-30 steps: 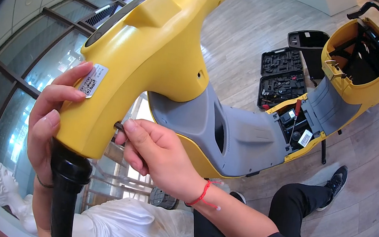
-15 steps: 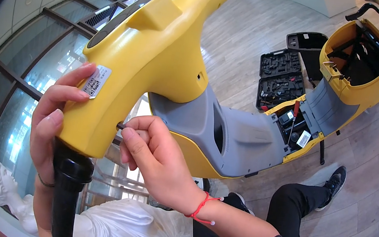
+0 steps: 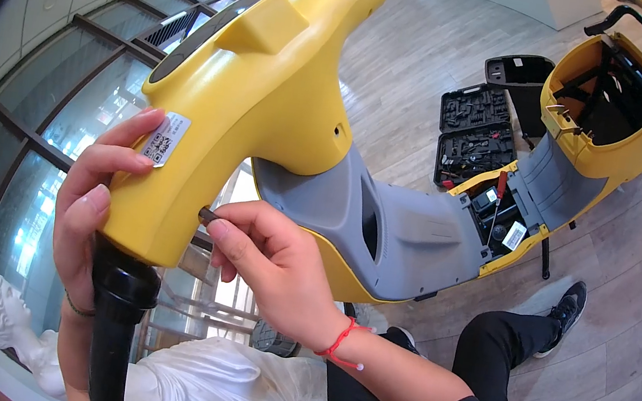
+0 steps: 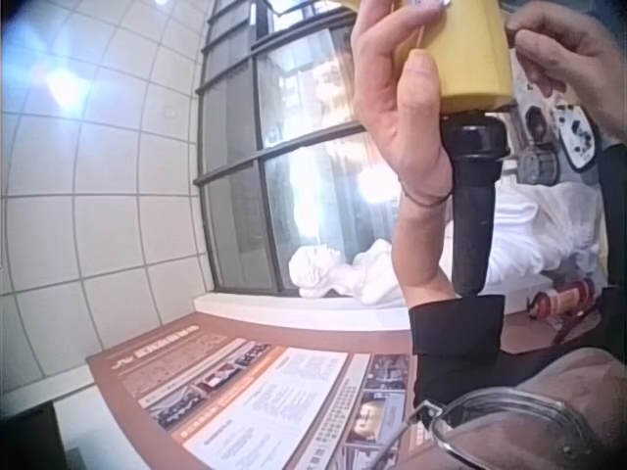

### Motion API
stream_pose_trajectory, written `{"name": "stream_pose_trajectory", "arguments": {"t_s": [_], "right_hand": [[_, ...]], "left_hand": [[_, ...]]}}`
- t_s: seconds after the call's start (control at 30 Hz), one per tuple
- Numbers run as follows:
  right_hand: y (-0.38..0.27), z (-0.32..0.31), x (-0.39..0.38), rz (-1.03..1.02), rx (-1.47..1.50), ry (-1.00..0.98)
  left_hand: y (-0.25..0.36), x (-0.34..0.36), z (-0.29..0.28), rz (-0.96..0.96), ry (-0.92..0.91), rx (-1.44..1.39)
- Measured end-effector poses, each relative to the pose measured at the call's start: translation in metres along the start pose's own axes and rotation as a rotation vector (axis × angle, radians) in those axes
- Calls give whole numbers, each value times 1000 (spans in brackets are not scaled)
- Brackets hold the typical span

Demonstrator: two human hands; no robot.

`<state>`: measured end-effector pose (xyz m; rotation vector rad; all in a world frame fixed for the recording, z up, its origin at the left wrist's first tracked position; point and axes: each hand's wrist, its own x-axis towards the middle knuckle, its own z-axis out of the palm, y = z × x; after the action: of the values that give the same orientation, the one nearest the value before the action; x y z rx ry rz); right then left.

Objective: Repairing a helmet strap and then using an electric drill to attach plastic fairing panels to a yellow electric scooter.

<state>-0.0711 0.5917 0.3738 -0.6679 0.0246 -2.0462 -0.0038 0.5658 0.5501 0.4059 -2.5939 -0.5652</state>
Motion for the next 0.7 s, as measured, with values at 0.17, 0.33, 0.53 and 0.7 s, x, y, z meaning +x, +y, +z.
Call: {"name": "stream_pose_trajectory", "arguments": {"t_s": [0.17, 0.33, 0.53, 0.7], "right_hand": [[-3, -2, 2, 10, -50, -9], [-1, -1, 2, -5, -55, -10], [-1, -2, 2, -7, -63, -18], [0, -4, 1, -30, -109, -48]], "left_hand": [[0, 0, 0, -4, 3, -10], [0, 0, 1, -4, 7, -25], [1, -1, 1, -15, 12, -13], [0, 0, 1, 2, 3, 4]]}}
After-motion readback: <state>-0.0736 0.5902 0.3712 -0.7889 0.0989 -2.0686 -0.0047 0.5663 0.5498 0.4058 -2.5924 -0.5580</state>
